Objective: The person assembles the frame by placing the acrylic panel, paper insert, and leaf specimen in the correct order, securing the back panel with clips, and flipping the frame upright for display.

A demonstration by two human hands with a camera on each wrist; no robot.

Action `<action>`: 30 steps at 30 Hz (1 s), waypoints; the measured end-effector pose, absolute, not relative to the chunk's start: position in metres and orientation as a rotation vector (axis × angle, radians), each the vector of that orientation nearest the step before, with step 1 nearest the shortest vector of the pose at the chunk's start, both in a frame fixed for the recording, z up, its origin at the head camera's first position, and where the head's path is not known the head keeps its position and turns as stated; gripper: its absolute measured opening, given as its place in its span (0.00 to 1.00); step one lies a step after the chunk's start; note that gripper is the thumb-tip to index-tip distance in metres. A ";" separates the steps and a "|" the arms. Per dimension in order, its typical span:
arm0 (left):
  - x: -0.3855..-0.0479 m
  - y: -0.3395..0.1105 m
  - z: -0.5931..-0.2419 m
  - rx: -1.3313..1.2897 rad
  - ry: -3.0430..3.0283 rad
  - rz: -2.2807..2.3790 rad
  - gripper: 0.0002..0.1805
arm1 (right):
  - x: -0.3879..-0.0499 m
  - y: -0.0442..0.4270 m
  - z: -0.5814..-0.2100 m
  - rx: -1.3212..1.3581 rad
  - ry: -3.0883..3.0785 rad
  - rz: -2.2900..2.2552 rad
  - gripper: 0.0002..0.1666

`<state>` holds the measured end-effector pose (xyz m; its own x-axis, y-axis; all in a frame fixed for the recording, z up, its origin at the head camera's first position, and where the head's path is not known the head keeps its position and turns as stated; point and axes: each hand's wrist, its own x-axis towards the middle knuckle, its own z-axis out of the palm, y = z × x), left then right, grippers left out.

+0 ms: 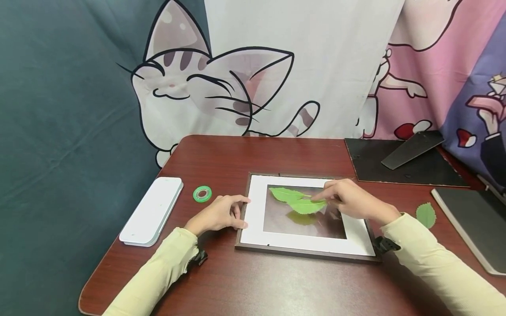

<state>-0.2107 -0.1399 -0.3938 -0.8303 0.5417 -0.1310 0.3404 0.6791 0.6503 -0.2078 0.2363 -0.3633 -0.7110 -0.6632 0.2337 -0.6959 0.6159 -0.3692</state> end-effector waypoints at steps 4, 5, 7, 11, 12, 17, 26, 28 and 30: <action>-0.210 -0.140 -0.394 0.687 2.577 0.908 0.36 | -0.205 0.221 -0.359 1.163 -2.800 0.640 0.34; -0.210 -0.141 -0.394 0.686 2.576 0.907 0.36 | -0.204 0.217 -0.358 1.154 -2.814 0.629 0.34; -0.210 -0.141 -0.394 0.680 2.574 0.910 0.36 | -0.202 0.210 -0.357 1.149 -2.828 0.605 0.33; -0.210 -0.141 -0.393 0.690 2.577 0.907 0.36 | -0.198 0.197 -0.356 1.152 -2.834 0.556 0.30; -0.210 -0.141 -0.393 0.693 2.577 0.908 0.36 | -0.197 0.195 -0.356 1.151 -2.839 0.546 0.30; -0.210 -0.141 -0.393 0.696 2.572 0.907 0.36 | -0.195 0.187 -0.358 1.113 -2.879 0.507 0.28; -0.210 -0.140 -0.393 0.698 2.581 0.892 0.36 | -0.194 0.180 -0.362 1.111 -2.969 0.555 0.27; -0.210 -0.141 -0.393 0.697 2.582 0.894 0.36 | -0.194 0.179 -0.362 1.123 -2.969 0.553 0.26; -0.210 -0.141 -0.393 0.702 2.582 0.898 0.36 | -0.194 0.178 -0.362 1.129 -2.973 0.550 0.26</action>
